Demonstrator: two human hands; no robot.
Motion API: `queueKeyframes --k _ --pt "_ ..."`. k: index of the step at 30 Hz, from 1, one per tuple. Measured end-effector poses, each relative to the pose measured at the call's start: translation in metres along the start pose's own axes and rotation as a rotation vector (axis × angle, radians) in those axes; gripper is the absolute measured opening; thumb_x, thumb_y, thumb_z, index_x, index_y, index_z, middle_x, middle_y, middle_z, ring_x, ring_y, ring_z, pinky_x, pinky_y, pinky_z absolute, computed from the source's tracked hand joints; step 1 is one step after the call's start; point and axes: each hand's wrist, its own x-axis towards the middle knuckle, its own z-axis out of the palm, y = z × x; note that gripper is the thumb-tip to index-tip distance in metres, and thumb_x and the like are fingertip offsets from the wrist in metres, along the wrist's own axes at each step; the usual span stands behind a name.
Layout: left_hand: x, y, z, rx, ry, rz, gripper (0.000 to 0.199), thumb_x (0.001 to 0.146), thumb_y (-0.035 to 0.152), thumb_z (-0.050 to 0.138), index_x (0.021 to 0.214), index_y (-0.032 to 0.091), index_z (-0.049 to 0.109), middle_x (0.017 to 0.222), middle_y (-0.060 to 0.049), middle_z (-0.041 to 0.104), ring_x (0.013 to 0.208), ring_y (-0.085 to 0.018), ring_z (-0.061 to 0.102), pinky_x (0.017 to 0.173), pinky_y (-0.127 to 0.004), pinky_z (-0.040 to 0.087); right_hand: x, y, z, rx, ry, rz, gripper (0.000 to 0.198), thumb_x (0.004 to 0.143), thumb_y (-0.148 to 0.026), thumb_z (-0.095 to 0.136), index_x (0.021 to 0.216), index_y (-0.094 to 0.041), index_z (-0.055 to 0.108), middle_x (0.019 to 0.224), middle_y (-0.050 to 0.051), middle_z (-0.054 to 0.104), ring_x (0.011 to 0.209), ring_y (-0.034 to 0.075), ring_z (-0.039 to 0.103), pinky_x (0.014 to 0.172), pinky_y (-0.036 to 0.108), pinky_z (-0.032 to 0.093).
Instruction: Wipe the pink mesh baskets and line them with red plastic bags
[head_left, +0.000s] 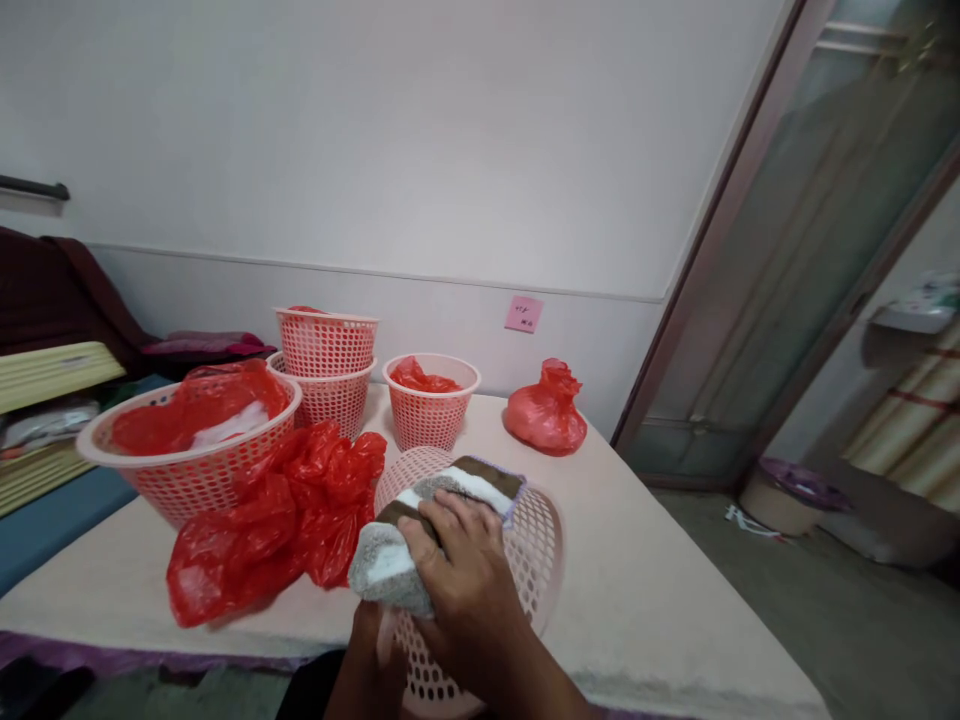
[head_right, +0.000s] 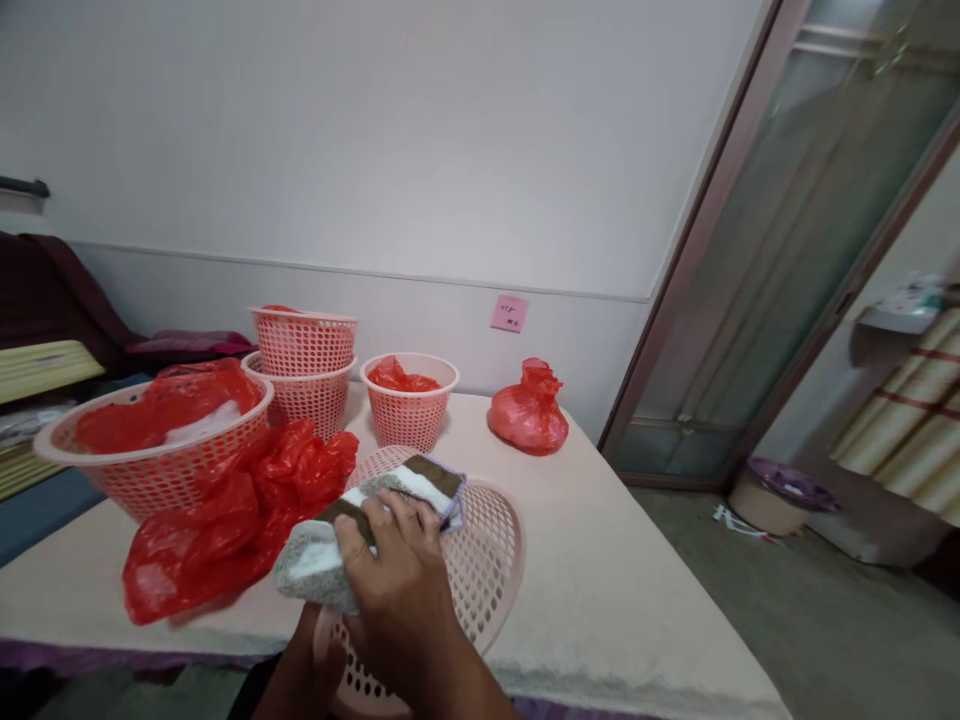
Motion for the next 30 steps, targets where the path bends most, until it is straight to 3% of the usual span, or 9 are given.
queueKeyframes --k 3,6,10,13,16,19,23,27,30 --pt "0.002 -0.006 -0.007 0.058 0.041 0.067 0.082 0.076 0.064 0.051 0.137 0.010 0.037 0.145 -0.022 0.041 0.137 -0.036 0.034 0.116 -0.043 0.022 0.005 0.027 -0.013 -0.031 -0.028 0.043 0.066 0.068 -0.018 0.058 0.133 -0.019 0.045 0.131 0.013 0.053 0.126 0.033 0.040 0.106 0.054 0.023" --pt "0.000 -0.013 -0.015 0.073 0.027 0.062 0.075 0.078 0.062 0.052 0.135 0.014 0.041 0.141 -0.020 0.046 0.133 -0.037 0.039 0.115 -0.047 0.023 0.001 0.067 -0.021 -0.074 0.056 0.193 0.063 0.063 -0.014 0.054 0.126 -0.015 0.048 0.125 0.015 0.055 0.120 0.032 0.044 0.104 0.052 0.029" --pt "-0.002 -0.015 -0.024 0.043 0.041 0.006 0.071 0.081 0.058 0.053 0.134 0.012 0.041 0.139 -0.019 0.048 0.134 -0.035 0.039 0.115 -0.046 0.022 -0.032 0.115 -0.010 0.065 0.156 0.666 0.030 0.072 -0.025 0.051 0.100 -0.017 0.057 0.098 0.012 0.063 0.096 0.030 0.057 0.086 0.043 0.044" --pt "-0.004 -0.009 -0.025 -0.004 0.084 -0.008 0.070 0.078 0.056 0.058 0.131 0.013 0.044 0.136 -0.017 0.052 0.132 -0.035 0.041 0.115 -0.043 0.026 -0.066 0.130 0.009 0.375 0.265 1.026 0.034 0.067 -0.033 0.058 0.098 -0.019 0.059 0.094 0.009 0.068 0.091 0.028 0.062 0.082 0.038 0.048" --pt "-0.008 0.001 -0.019 -0.057 0.138 -0.068 0.076 0.074 0.056 0.062 0.135 0.014 0.042 0.131 -0.015 0.058 0.130 -0.036 0.044 0.111 -0.044 0.034 -0.091 0.126 0.026 0.587 0.367 1.202 0.039 0.063 -0.040 0.064 0.095 -0.017 0.062 0.089 0.007 0.071 0.088 0.028 0.066 0.079 0.036 0.051" --pt "-0.014 0.003 -0.008 -0.097 0.194 -0.088 0.082 0.072 0.056 0.063 0.138 0.014 0.040 0.129 -0.014 0.060 0.128 -0.036 0.046 0.109 -0.045 0.037 -0.099 0.118 0.033 0.702 0.395 1.222 0.042 0.066 -0.044 0.062 0.095 -0.013 0.064 0.087 0.008 0.074 0.081 0.026 0.069 0.071 0.034 0.054" --pt "-0.016 -0.007 0.001 -0.091 0.160 -0.128 0.080 0.069 0.053 0.065 0.136 0.015 0.043 0.133 -0.014 0.057 0.131 -0.036 0.044 0.113 -0.049 0.029 -0.091 0.121 0.023 0.669 0.498 1.202 0.034 0.063 -0.041 0.064 0.083 -0.013 0.065 0.074 0.006 0.072 0.069 0.024 0.067 0.065 0.033 0.053" --pt "-0.004 -0.003 -0.017 -0.122 -0.080 -0.263 0.087 0.060 0.044 0.075 0.133 0.011 0.043 0.113 -0.018 0.069 0.113 -0.039 0.059 0.103 -0.055 0.041 -0.079 0.131 0.000 0.489 0.549 1.143 0.023 0.058 -0.034 0.069 0.070 -0.016 0.062 0.064 0.002 0.064 0.064 0.021 0.060 0.062 0.032 0.049" --pt "0.011 0.024 -0.044 -0.079 -0.261 -0.284 0.091 0.058 0.036 0.080 0.135 0.012 0.037 0.124 -0.021 0.063 0.115 -0.036 0.059 0.097 -0.049 0.048 -0.069 0.126 -0.020 0.329 0.483 0.839 0.022 0.062 -0.029 0.069 0.080 -0.017 0.063 0.075 0.004 0.065 0.071 0.022 0.061 0.068 0.034 0.049"
